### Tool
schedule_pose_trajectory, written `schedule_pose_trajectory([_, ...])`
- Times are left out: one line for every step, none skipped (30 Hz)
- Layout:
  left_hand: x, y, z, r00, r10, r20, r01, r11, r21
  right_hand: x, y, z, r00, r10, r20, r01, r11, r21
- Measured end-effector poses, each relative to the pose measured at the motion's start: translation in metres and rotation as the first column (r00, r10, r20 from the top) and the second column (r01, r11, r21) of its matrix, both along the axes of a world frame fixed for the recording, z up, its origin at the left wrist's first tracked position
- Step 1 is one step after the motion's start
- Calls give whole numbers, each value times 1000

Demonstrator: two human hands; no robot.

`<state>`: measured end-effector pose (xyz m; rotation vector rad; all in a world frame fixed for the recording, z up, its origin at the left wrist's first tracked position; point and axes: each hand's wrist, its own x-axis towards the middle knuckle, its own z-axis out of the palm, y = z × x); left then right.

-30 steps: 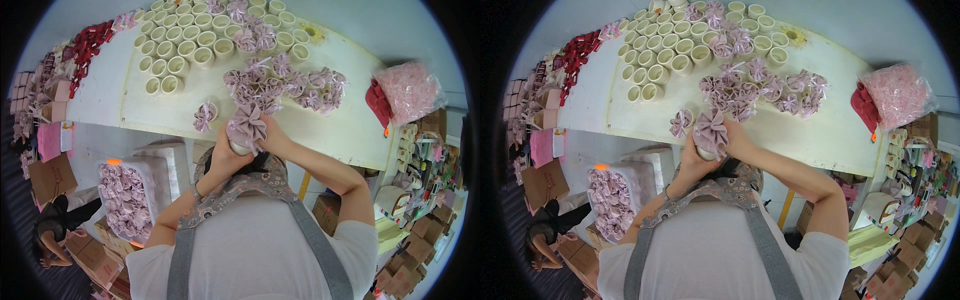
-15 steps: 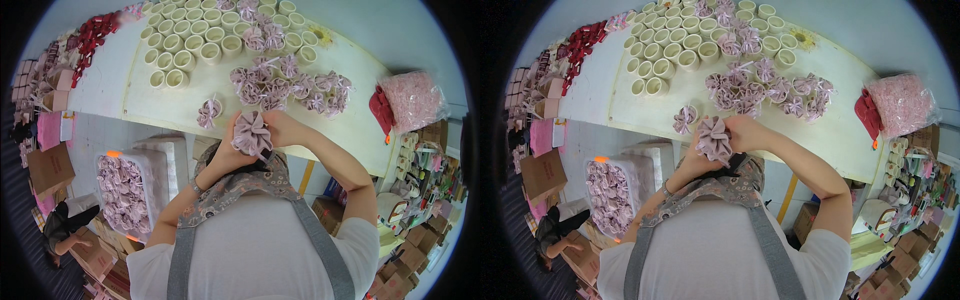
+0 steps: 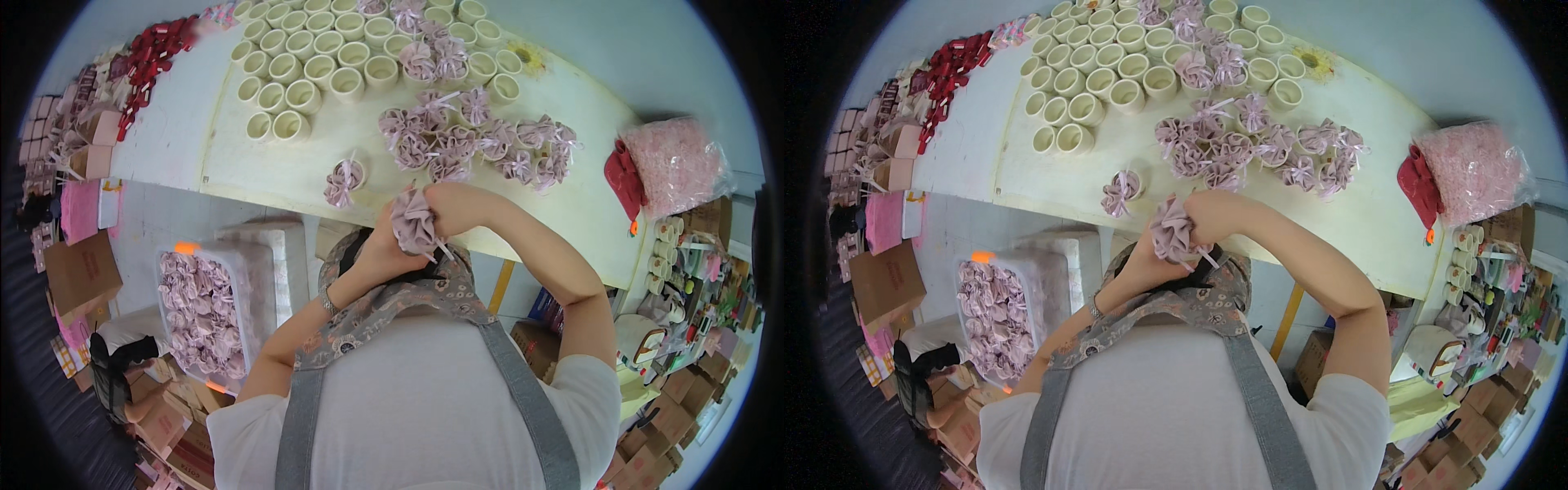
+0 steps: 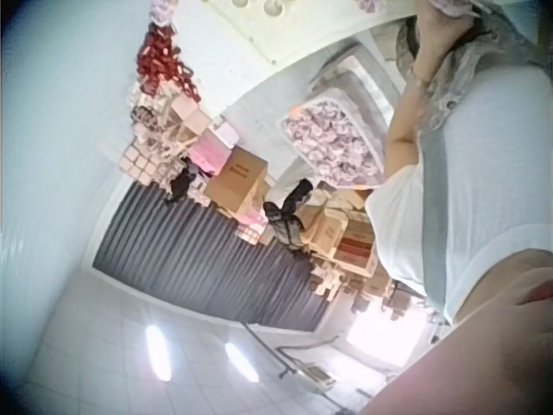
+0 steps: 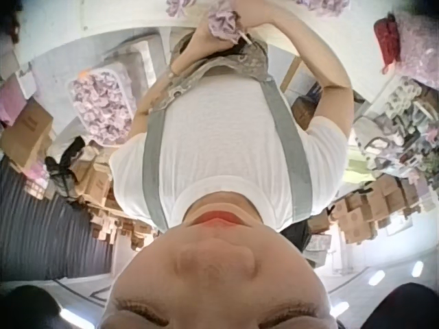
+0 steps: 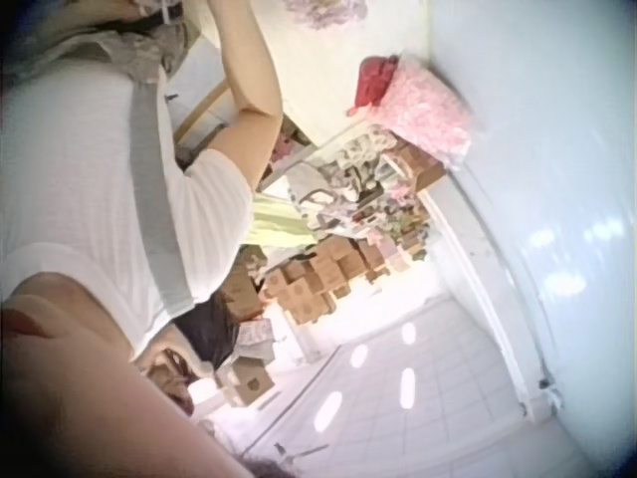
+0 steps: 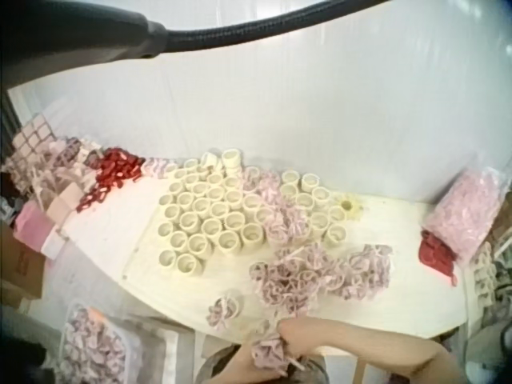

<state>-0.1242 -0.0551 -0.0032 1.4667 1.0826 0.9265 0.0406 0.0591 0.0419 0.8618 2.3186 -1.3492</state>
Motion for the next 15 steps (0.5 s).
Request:
schedule_pose_trajectory([-1, 0, -3, 997, -28, -70, 29, 1000, 4, -4, 3, -1, 1000, 7, 13, -7, 1000, -27])
schedule_pose_trajectory([-4, 0, -7, 989, -55, -141, 57, 998, 6, -10, 5, -2, 1000, 15, 25, -14, 998, -54])
schedule_pose_trajectory([-6, 1, -10, 981, -77, -179, 78, 997, -4, -14, 5, -2, 999, 24, 36, -21, 996, -82])
schedule_pose_trajectory([-8, 1, -6, 971, -97, -218, 95, 995, -20, -19, 5, 0, 997, 36, 62, -33, 998, -46])
schedule_pose_trajectory([-10, 3, -3, 968, -114, -225, 106, 993, -46, -23, 4, 3, 995, 46, 87, -46, 999, -11])
schedule_pose_trajectory([-11, 5, 2, 964, -130, -232, 116, 991, -73, -25, 3, 5, 992, 56, 113, -59, 998, 24])
schedule_pose_trajectory([-9, 5, 14, 999, -16, -34, 10, 988, -156, -21, 6, 7, 1000, 5, 0, -5, 999, -35])
schedule_pose_trajectory([-11, 4, 10, 1000, 5, -22, -7, 995, -100, -9, 7, 6, 992, -61, -107, 50, 993, -108])
schedule_pose_trajectory([-13, 2, 4, 1000, 24, -9, -25, 999, -43, -1, 7, 7, 969, -134, -208, 96, 978, -185])
schedule_pose_trajectory([-13, 1, 5, 999, 45, 1, -45, 999, 6, 2, 7, 6, 967, -89, -240, 64, 992, -108])
schedule_pose_trajectory([-13, 1, 7, 998, 39, 54, -33, 994, -103, 5, 9, 6, 962, -41, -269, 35, 999, -29])
schedule_pose_trajectory([-13, 1, 10, 994, 39, 106, -16, 977, -211, 6, 10, 5, 956, 8, -293, 7, 999, 51])
schedule_pose_trajectory([-14, 4, 13, 986, 49, 157, 2, 951, -310, 5, 12, 4, 968, 19, -251, -11, 999, 35])
schedule_pose_trajectory([-13, 4, 9, 983, 30, 180, 25, 956, -293, 4, 14, 3, 977, 31, -209, -28, 999, 18])
schedule_pose_trajectory([-12, 2, 1, 979, 10, 202, 46, 961, -274, 3, 15, 2, 985, 45, -167, -45, 999, 1])
